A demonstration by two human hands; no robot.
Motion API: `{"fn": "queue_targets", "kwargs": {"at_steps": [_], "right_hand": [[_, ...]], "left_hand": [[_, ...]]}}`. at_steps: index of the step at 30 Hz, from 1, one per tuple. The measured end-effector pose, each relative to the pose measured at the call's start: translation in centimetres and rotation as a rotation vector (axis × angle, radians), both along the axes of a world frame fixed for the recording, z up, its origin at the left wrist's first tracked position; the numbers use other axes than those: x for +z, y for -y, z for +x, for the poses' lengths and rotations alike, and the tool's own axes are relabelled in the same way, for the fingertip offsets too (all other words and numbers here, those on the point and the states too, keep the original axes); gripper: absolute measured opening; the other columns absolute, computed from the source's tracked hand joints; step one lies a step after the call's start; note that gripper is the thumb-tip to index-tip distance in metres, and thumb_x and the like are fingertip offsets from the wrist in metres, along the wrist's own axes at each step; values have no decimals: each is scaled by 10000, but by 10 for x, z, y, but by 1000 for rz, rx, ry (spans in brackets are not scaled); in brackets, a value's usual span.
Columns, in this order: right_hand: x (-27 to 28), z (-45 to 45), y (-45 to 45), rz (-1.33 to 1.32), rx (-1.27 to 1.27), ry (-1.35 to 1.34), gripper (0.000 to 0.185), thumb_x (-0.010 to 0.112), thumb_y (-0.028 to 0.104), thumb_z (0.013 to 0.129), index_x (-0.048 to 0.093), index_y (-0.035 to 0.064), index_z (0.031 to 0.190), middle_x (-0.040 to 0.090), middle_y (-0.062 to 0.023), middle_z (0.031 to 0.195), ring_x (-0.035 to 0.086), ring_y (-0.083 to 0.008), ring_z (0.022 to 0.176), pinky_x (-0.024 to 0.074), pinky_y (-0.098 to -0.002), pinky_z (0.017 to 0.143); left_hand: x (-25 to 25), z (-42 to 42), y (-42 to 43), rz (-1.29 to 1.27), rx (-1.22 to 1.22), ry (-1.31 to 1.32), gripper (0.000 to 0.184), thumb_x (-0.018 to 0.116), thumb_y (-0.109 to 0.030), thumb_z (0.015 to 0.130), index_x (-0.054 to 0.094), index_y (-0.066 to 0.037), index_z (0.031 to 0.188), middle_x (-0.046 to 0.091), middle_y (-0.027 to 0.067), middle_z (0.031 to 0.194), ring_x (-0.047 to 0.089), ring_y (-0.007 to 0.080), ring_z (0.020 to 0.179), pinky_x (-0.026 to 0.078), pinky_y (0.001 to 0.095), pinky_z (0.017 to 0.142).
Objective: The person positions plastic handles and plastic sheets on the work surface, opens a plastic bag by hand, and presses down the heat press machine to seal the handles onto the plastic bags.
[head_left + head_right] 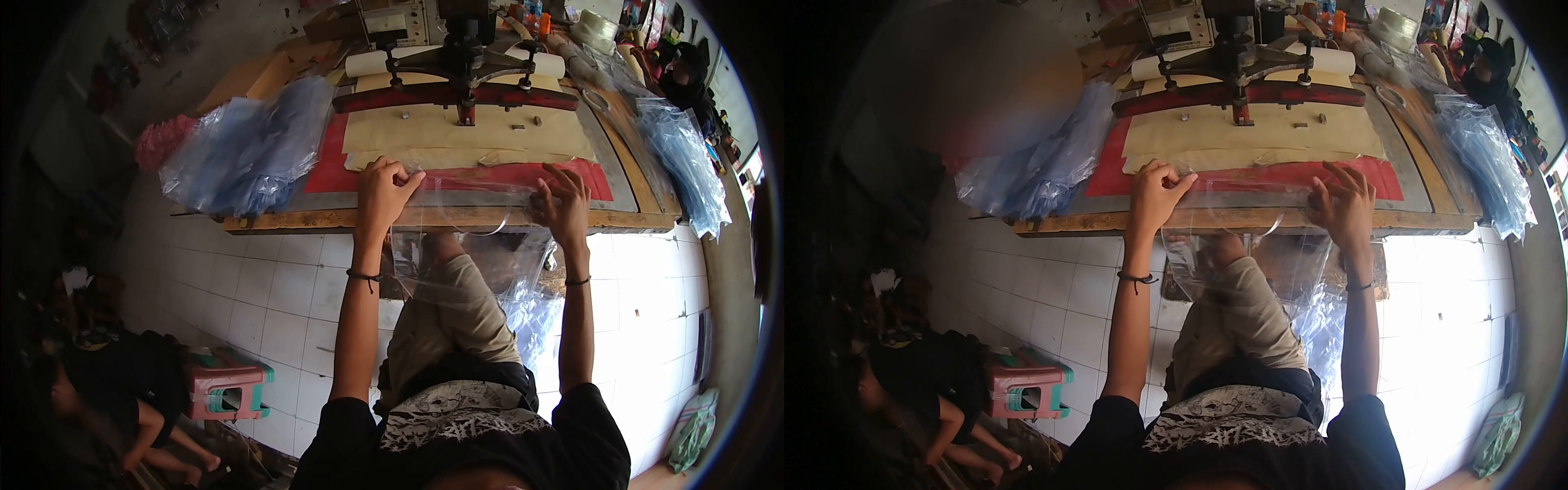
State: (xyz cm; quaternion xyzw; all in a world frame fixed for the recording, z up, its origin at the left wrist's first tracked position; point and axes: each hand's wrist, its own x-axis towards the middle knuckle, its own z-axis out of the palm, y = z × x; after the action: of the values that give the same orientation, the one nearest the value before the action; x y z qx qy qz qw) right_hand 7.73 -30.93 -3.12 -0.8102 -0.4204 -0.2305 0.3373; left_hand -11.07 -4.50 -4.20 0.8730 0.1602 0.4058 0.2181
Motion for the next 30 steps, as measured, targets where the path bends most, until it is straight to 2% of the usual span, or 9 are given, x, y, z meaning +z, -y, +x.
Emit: {"fn": "queue_targets", "kwargs": {"at_steps": [5, 8, 12, 15, 18, 21, 24, 27, 30], "right_hand": [[3, -15, 7, -26, -56, -11, 231, 756, 343, 756, 753, 113, 771, 663, -41, 1099, 536, -221, 1106, 339, -382, 958], [3, -17, 8, -21, -62, -13, 218, 763, 324, 745, 752, 109, 779, 668, -38, 1048, 557, -210, 1066, 357, -376, 937], [-6, -13, 5, 14, -94, 41, 203, 760, 294, 750, 737, 92, 755, 677, -27, 1000, 582, -210, 1008, 381, -370, 902], [-6, -12, 4, 32, -85, 43, 193, 754, 275, 757, 724, 85, 732, 682, -19, 974, 590, -212, 985, 388, -366, 887], [-7, -11, 4, 39, -93, 35, 186, 740, 270, 770, 711, 90, 734, 682, -16, 966, 591, -210, 979, 386, -360, 886], [-6, -13, 3, 35, -101, 38, 181, 718, 275, 788, 700, 98, 757, 679, -18, 975, 588, -212, 982, 384, -357, 886], [-3, -15, 4, 18, -102, 36, 185, 696, 283, 806, 690, 101, 775, 676, -17, 987, 584, -216, 989, 381, -360, 888], [-4, -15, 4, 16, -104, 36, 183, 682, 283, 816, 687, 101, 792, 674, -17, 995, 582, -222, 995, 379, -367, 890], [-5, -14, 5, 21, -99, 34, 174, 671, 271, 822, 685, 97, 814, 675, -24, 1001, 581, -232, 998, 377, -376, 891]], "left_hand": [[-8, -2, 5, -6, 44, 41, 275, 758, -121, 753, 534, 7, 658, 536, 89, 695, 524, 224, 623, 419, 355, 588], [-9, -3, 7, 30, 87, 49, 276, 764, -126, 744, 537, 6, 657, 547, 92, 706, 531, 244, 634, 425, 370, 606], [-4, -4, 11, 75, 134, 55, 318, 771, -195, 754, 546, 2, 645, 580, 98, 700, 556, 274, 656, 436, 391, 633], [5, -4, 19, 31, 172, 13, 387, 750, -311, 781, 545, -20, 628, 570, 83, 680, 531, 302, 692, 427, 418, 668], [-1, -1, 15, 31, 215, 18, 405, 721, -358, 811, 562, -26, 640, 567, 80, 650, 538, 293, 676, 429, 418, 662], [-4, -1, 14, -28, 283, 8, 350, 711, -330, 821, 589, -32, 683, 577, 74, 656, 545, 285, 684, 422, 413, 659], [-3, -3, 12, -59, 205, -56, 313, 689, -317, 836, 601, -41, 718, 597, 74, 682, 549, 287, 699, 411, 415, 676], [-4, -4, 11, 22, 204, -106, 288, 662, -298, 855, 606, -44, 733, 610, 74, 699, 552, 289, 725, 399, 424, 708], [-4, -4, 12, -12, 210, -116, 281, 637, -282, 873, 604, -41, 730, 612, 83, 714, 553, 293, 751, 395, 433, 740]]}}
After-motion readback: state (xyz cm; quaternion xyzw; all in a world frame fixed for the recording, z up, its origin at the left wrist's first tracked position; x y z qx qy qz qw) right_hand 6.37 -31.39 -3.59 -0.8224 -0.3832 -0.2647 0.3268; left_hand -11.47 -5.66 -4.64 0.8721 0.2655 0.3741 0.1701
